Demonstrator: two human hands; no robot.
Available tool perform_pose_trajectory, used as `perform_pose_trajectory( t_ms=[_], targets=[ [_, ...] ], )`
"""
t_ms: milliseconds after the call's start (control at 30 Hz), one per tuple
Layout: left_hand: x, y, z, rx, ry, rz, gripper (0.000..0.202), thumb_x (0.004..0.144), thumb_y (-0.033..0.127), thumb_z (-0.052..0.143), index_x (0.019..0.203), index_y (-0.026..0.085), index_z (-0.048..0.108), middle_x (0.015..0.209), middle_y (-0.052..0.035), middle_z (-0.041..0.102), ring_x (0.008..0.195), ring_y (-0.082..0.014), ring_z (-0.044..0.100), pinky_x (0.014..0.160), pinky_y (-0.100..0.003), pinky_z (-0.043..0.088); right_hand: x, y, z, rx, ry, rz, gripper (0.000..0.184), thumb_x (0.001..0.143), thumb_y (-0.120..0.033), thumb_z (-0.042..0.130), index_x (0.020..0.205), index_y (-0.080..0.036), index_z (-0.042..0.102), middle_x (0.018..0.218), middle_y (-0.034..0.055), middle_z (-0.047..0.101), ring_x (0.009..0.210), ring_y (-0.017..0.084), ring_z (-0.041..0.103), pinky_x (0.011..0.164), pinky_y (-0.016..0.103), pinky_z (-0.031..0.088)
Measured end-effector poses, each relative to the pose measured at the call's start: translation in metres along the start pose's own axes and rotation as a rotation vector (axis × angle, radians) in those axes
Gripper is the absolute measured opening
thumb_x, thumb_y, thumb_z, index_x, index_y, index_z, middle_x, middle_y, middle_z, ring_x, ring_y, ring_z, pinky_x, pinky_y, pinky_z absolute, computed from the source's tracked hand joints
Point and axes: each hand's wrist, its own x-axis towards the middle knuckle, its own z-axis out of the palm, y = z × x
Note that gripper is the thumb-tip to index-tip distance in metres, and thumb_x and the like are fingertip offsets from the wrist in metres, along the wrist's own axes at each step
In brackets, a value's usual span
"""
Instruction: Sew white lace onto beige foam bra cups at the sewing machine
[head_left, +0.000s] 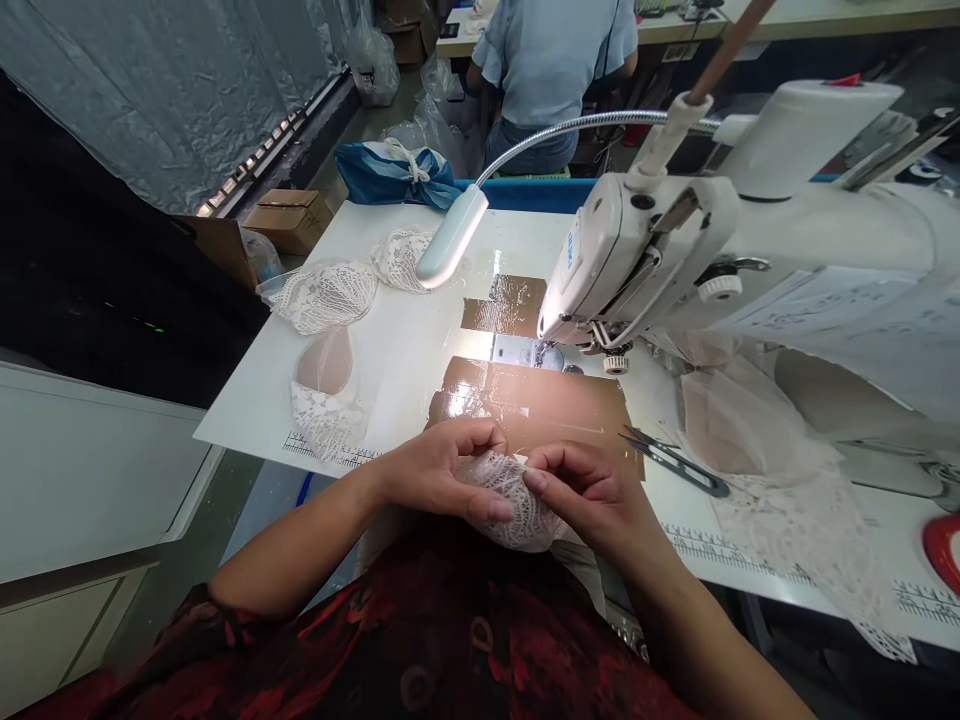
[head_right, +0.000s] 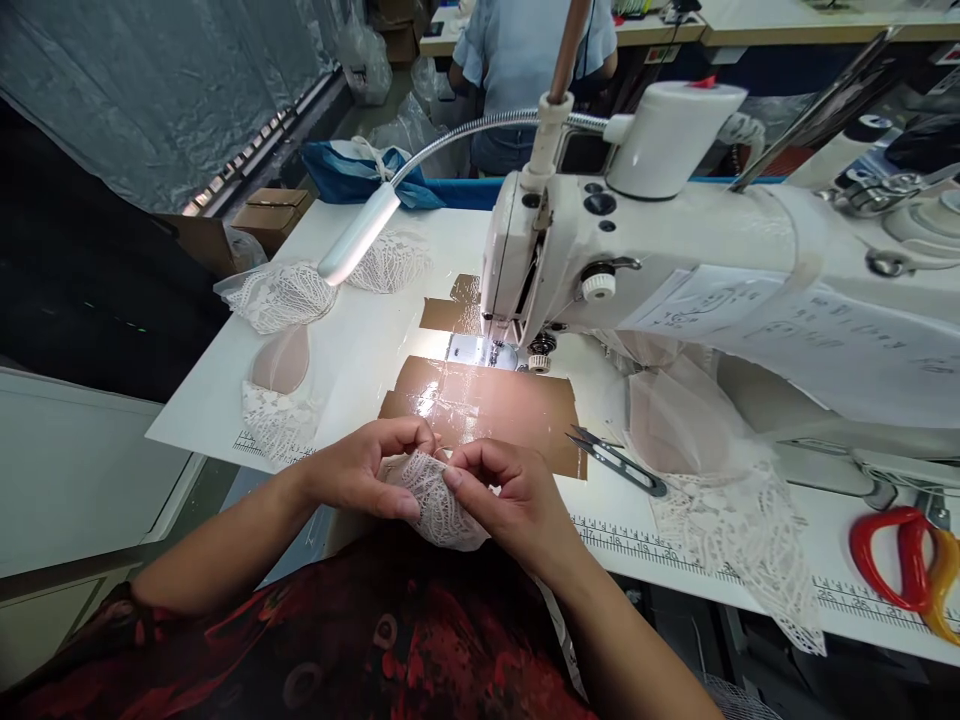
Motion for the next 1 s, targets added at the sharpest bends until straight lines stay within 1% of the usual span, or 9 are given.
perform_pose_trajectory(
  t_ms=[67, 200, 400, 533, 633, 733, 800, 900, 1000],
  targets=[
    [0.005, 0.001, -0.001, -0.026, -0.042, -0.026, 0.034, 0.069, 0.035, 0.076, 0.090, 0.014, 0.059, 0.085, -0.0024, 0.058, 0.075, -0.0137, 0.053, 0.066, -0.022, 0.043, 0.000, -0.001, -0.002, 0.025, -0.002, 0.004, 0.025, 0.081, -0.041, 0.063, 0.070, -0.018, 0.062, 0.063, 0.0000, 0.057, 0.055, 0.010, 0.046, 0.048, 0.022, 0.038],
    [0.013, -0.002, 0.001, -0.087, -0.029, -0.028, 0.025, 0.080, 0.035, 0.067, 0.084, 0.011, 0.064, 0.073, -0.0018, 0.057, 0.067, -0.0118, 0.050, 0.061, -0.022, 0.039, 0.005, -0.002, -0.007, 0.050, 0.005, -0.012, 0.026, 0.080, -0.041, 0.064, 0.069, -0.018, 0.061, 0.063, 0.0002, 0.056, 0.056, 0.010, 0.046, 0.048, 0.022, 0.038],
    [0.026, -0.012, 0.009, -0.334, 0.115, -0.123, 0.031, 0.074, 0.036, 0.073, 0.066, 0.010, 0.059, 0.058, 0.0024, 0.049, 0.054, -0.0060, 0.042, 0.051, -0.019, 0.032, 0.017, 0.002, -0.011, 0.102, -0.016, 0.049, 0.028, 0.079, -0.043, 0.065, 0.068, -0.018, 0.060, 0.058, -0.0027, 0.049, 0.051, 0.008, 0.040, 0.044, 0.020, 0.033],
    [0.025, -0.011, 0.001, -0.486, 0.279, -0.251, 0.040, 0.063, 0.041, 0.079, 0.061, 0.012, 0.051, 0.054, 0.0036, 0.047, 0.047, -0.0055, 0.041, 0.046, -0.019, 0.031, 0.024, 0.008, -0.019, 0.078, -0.009, 0.060, 0.026, 0.078, -0.044, 0.066, 0.076, -0.018, 0.064, 0.065, -0.0005, 0.057, 0.058, 0.011, 0.050, 0.052, 0.023, 0.043],
    [0.017, 0.005, -0.023, -0.208, 0.502, -0.133, 0.036, 0.070, 0.042, 0.072, 0.063, 0.014, 0.051, 0.056, 0.0026, 0.048, 0.051, -0.0080, 0.043, 0.048, -0.020, 0.033, 0.022, 0.013, -0.035, 0.034, 0.126, 0.043, 0.028, 0.077, -0.043, 0.067, 0.091, -0.019, 0.066, 0.083, 0.0031, 0.065, 0.074, 0.016, 0.059, 0.065, 0.027, 0.049],
    [0.022, 0.020, -0.043, 0.417, 0.706, 0.074, 0.030, 0.080, 0.033, 0.062, 0.059, 0.017, 0.049, 0.057, 0.0027, 0.040, 0.056, -0.0095, 0.037, 0.056, -0.023, 0.033, 0.019, 0.014, -0.052, -0.102, 0.197, 0.020, 0.024, 0.080, -0.041, 0.063, 0.091, -0.021, 0.066, 0.086, 0.0037, 0.067, 0.078, 0.018, 0.061, 0.068, 0.029, 0.048],
    [0.040, 0.021, -0.044, 0.676, 0.682, 0.146, 0.030, 0.080, 0.026, 0.060, 0.055, 0.018, 0.044, 0.059, 0.0020, 0.036, 0.060, -0.0122, 0.036, 0.067, -0.028, 0.036, 0.020, 0.011, -0.060, -0.224, 0.176, -0.010, 0.021, 0.082, -0.040, 0.060, 0.091, -0.022, 0.067, 0.087, 0.0037, 0.068, 0.078, 0.019, 0.061, 0.068, 0.029, 0.047],
    [0.079, 0.004, -0.030, 0.734, 0.501, 0.145, 0.026, 0.075, 0.019, 0.058, 0.054, 0.020, 0.042, 0.062, -0.0014, 0.040, 0.073, -0.0202, 0.044, 0.085, -0.039, 0.035, 0.031, 0.005, -0.066, -0.404, 0.143, -0.028, 0.022, 0.085, -0.039, 0.054, 0.094, -0.024, 0.067, 0.088, 0.0028, 0.070, 0.075, 0.019, 0.061, 0.065, 0.030, 0.045],
    [0.107, -0.020, -0.006, 0.724, 0.461, 0.139, 0.027, 0.075, 0.016, 0.054, 0.052, 0.022, 0.040, 0.057, -0.0032, 0.038, 0.079, -0.0270, 0.048, 0.093, -0.047, 0.031, 0.046, 0.002, -0.065, -0.580, 0.100, -0.046, 0.023, 0.088, -0.033, 0.048, 0.093, -0.025, 0.068, 0.081, 0.0014, 0.070, 0.068, 0.019, 0.060, 0.062, 0.031, 0.043]
  ],
)
